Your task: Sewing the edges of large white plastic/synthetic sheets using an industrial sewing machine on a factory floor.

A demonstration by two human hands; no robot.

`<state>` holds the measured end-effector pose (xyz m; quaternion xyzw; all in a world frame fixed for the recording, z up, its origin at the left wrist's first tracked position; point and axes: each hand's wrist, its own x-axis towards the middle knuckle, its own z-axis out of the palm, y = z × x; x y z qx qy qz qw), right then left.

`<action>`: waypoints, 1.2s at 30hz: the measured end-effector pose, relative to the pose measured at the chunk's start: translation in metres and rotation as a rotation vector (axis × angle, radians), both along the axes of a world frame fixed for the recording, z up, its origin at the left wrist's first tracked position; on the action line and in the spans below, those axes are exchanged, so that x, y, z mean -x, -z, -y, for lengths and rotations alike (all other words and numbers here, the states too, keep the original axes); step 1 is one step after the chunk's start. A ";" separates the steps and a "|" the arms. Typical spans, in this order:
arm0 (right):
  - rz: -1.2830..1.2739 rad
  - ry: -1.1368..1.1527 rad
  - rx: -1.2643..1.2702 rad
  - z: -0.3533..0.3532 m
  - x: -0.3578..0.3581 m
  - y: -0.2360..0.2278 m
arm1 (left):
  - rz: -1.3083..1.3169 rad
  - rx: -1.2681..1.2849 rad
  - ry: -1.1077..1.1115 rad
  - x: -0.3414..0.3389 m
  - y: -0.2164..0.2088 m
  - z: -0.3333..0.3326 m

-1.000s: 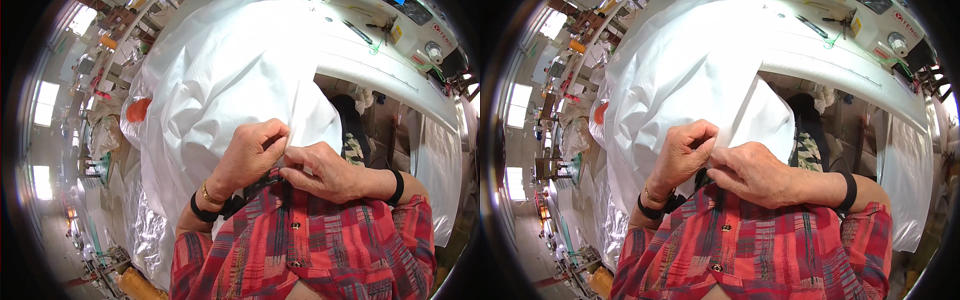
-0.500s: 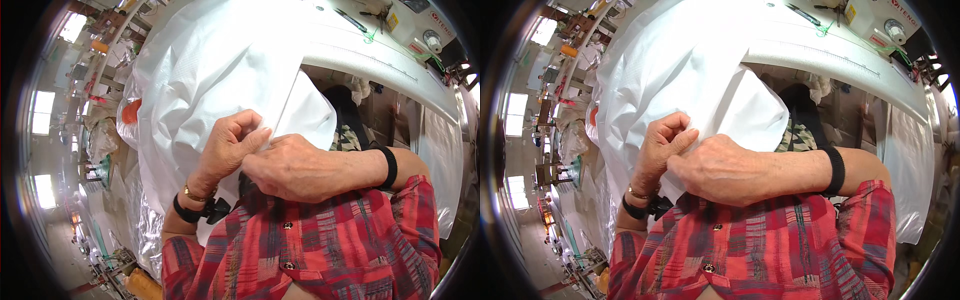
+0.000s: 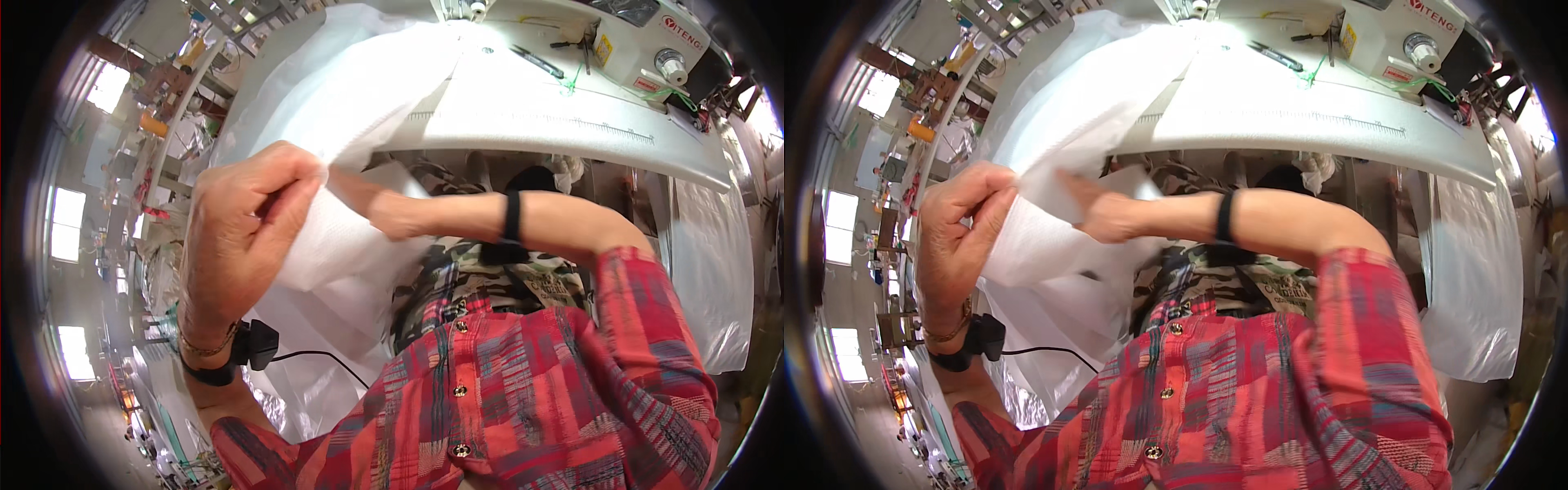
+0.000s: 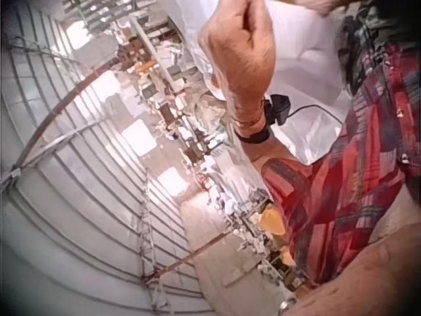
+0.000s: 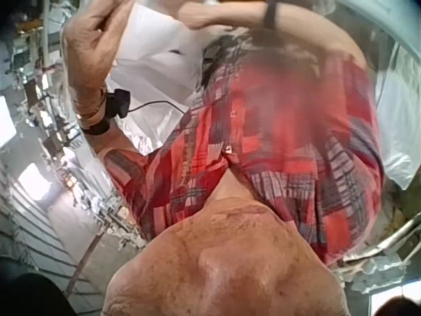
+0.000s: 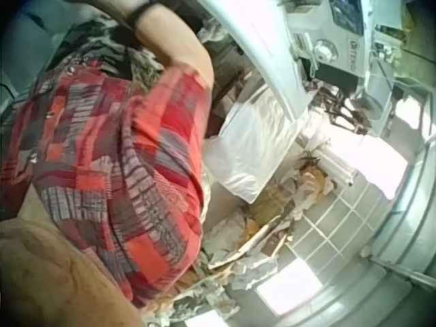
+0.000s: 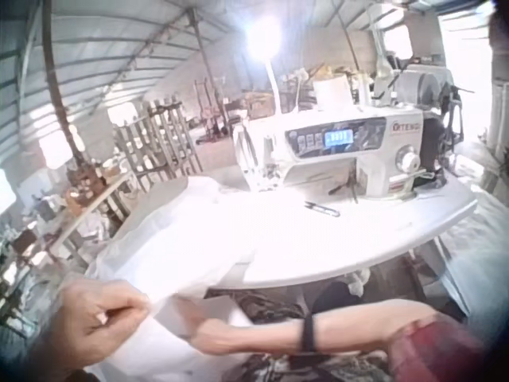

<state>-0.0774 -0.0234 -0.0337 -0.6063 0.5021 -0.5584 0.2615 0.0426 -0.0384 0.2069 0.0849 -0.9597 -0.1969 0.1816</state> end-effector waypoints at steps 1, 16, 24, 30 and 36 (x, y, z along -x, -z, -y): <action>0.005 -0.280 0.238 0.051 -0.002 -0.044 | -0.005 0.013 0.010 0.009 -0.011 -0.003; -0.464 -0.184 -0.122 -0.041 0.036 0.021 | 0.282 0.240 0.015 -0.038 0.181 -0.034; -0.868 -0.164 -0.146 -0.056 0.116 -0.091 | -0.008 -0.114 -0.231 -0.044 0.205 -0.047; -0.888 -0.162 0.024 -0.044 0.117 -0.079 | -0.053 -0.876 -0.401 -0.052 0.206 -0.044; -1.016 -0.234 0.010 -0.063 0.078 -0.076 | -0.281 -1.249 -0.428 -0.053 0.197 -0.057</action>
